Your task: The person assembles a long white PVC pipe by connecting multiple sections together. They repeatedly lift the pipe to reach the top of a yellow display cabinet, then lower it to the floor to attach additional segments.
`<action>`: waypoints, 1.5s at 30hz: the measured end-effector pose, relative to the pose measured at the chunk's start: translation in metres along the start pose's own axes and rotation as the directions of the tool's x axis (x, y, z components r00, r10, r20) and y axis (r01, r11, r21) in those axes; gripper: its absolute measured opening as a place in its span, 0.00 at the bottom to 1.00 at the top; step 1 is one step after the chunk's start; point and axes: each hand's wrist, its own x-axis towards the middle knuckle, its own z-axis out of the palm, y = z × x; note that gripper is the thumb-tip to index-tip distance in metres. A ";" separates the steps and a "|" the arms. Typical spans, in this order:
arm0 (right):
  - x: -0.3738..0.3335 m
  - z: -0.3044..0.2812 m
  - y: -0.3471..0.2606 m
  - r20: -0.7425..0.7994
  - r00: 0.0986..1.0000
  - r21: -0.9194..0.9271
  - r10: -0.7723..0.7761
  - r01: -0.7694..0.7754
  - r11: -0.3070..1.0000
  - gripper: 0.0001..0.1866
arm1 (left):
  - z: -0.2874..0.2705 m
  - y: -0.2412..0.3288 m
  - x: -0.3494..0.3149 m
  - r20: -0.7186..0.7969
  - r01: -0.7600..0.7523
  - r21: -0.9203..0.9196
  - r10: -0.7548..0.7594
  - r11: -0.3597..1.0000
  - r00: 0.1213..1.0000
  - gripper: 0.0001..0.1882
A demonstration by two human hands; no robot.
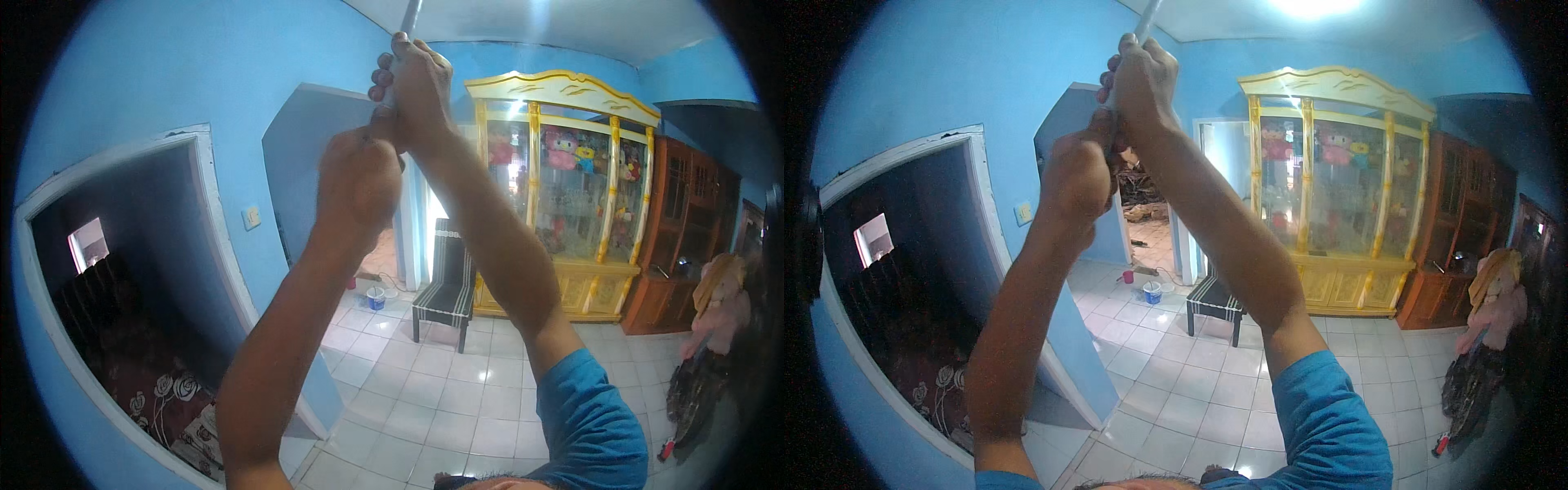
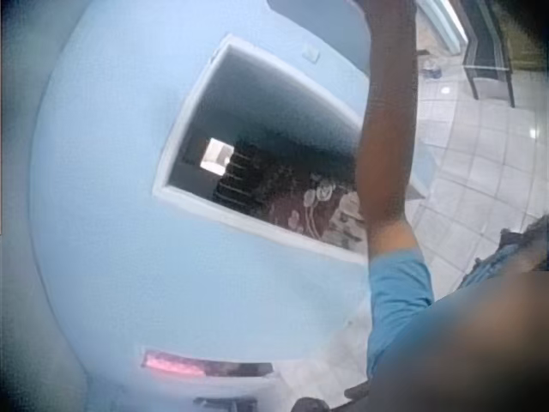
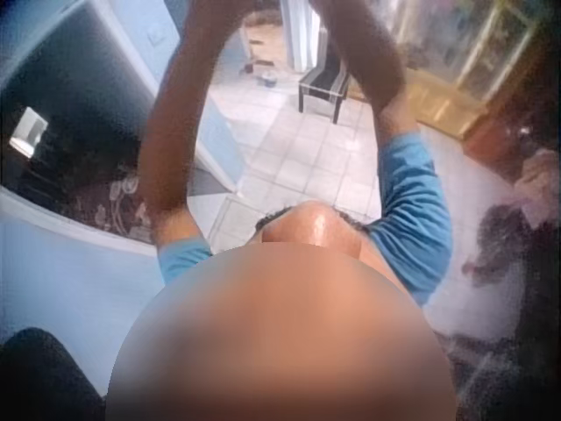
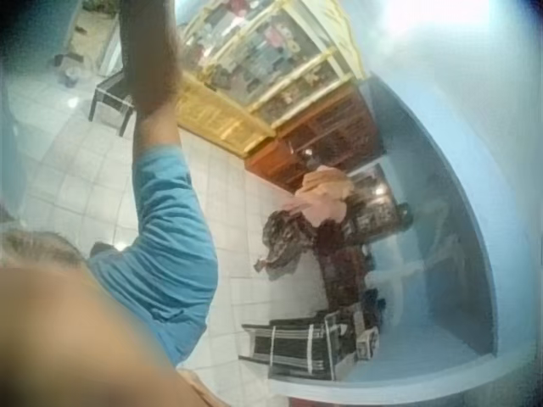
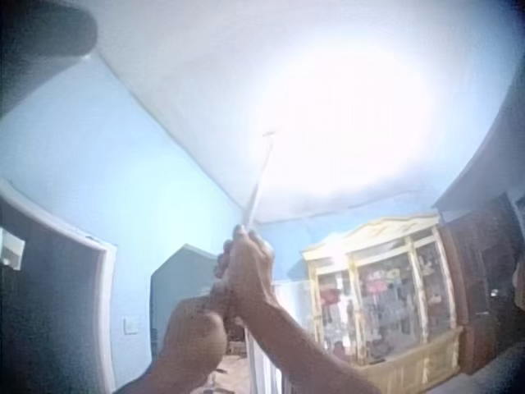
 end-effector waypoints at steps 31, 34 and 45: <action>0.326 -0.297 0.118 -0.010 1.000 -0.422 0.002 -0.006 0.907 0.09 | 0.271 -0.137 0.322 0.143 -0.100 0.031 0.095 0.994 0.985 0.34; 0.303 -0.281 0.110 0.017 1.000 -0.345 0.003 0.003 0.939 0.08 | 0.246 -0.121 0.290 0.156 -0.016 -0.004 0.016 1.000 0.988 0.32; 0.136 -0.090 0.076 0.235 0.972 -0.224 0.002 0.052 0.973 0.10 | 0.044 -0.065 0.145 0.090 -0.084 0.004 0.083 0.996 0.992 0.33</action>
